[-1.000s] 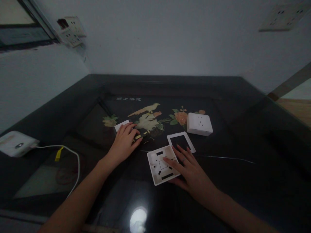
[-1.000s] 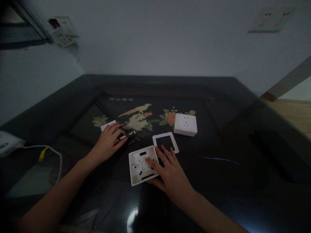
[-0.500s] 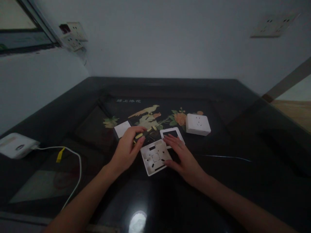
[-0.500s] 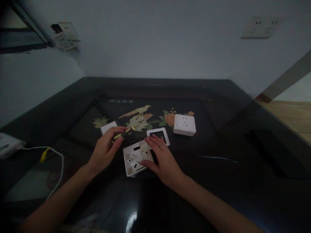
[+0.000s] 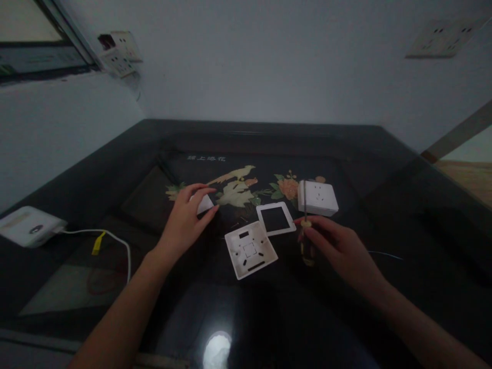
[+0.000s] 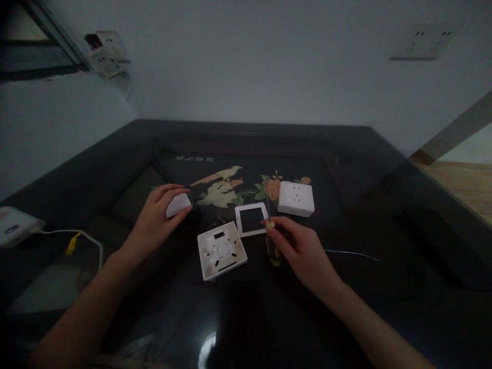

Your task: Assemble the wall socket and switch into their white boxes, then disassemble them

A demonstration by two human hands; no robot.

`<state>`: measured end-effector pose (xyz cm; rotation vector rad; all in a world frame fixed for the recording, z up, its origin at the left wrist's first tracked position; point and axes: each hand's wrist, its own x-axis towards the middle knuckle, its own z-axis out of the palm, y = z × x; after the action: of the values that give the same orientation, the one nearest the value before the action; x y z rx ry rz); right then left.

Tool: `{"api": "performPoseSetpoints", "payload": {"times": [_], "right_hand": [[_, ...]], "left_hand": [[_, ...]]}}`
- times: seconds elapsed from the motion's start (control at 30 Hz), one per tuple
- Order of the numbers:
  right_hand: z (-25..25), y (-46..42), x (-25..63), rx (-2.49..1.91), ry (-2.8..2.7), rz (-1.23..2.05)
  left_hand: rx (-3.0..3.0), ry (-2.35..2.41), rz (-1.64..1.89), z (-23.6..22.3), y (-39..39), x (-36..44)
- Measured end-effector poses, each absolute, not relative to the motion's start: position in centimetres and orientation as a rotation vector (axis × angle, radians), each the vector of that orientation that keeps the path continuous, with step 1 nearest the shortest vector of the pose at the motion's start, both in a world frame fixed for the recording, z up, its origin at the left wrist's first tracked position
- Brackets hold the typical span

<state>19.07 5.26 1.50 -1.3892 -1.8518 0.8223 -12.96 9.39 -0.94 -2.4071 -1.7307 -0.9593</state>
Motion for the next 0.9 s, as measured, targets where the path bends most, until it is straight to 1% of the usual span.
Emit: {"api": "performPoseSetpoints", "payload": {"times": [0.07, 0.23, 0.4, 0.53, 0.63, 0.73, 0.8, 0.9], "right_hand": [[0.4, 4.9, 21.5, -1.537, -2.053, 0.599], [-2.7, 2.7, 25.6, -1.930, -2.260, 0.200], [-2.9, 2.2, 24.8, -2.096, -2.335, 0.101], [-2.2, 3.1, 23.5, -2.166, -2.401, 0.098], [-1.6, 3.6, 23.5, -2.083, -2.446, -0.005], [-1.0, 3.9, 23.2, -1.835, -2.413, -0.120], [-0.6, 4.1, 22.0, -1.585, -2.435, -0.029], [-0.6, 4.5, 18.9, -1.288, -2.546, 0.262]], "left_hand": [[-2.368, -1.850, -0.775, -2.2, 10.5, -14.4], [-2.431, -1.911, -0.701, -4.3, 11.4, -15.1], [-2.440, -1.963, -0.807, -3.8, 11.3, -14.8], [-2.347, -2.042, -1.072, -2.4, 11.2, -14.9], [-2.265, -2.141, -1.279, -1.8, 11.4, -15.3], [-2.245, -2.251, -1.391, -1.9, 11.6, -15.8], [-2.238, -2.311, -1.425, -2.3, 11.8, -16.1], [-2.205, -2.387, -1.431, -2.7, 12.0, -16.4]]}}
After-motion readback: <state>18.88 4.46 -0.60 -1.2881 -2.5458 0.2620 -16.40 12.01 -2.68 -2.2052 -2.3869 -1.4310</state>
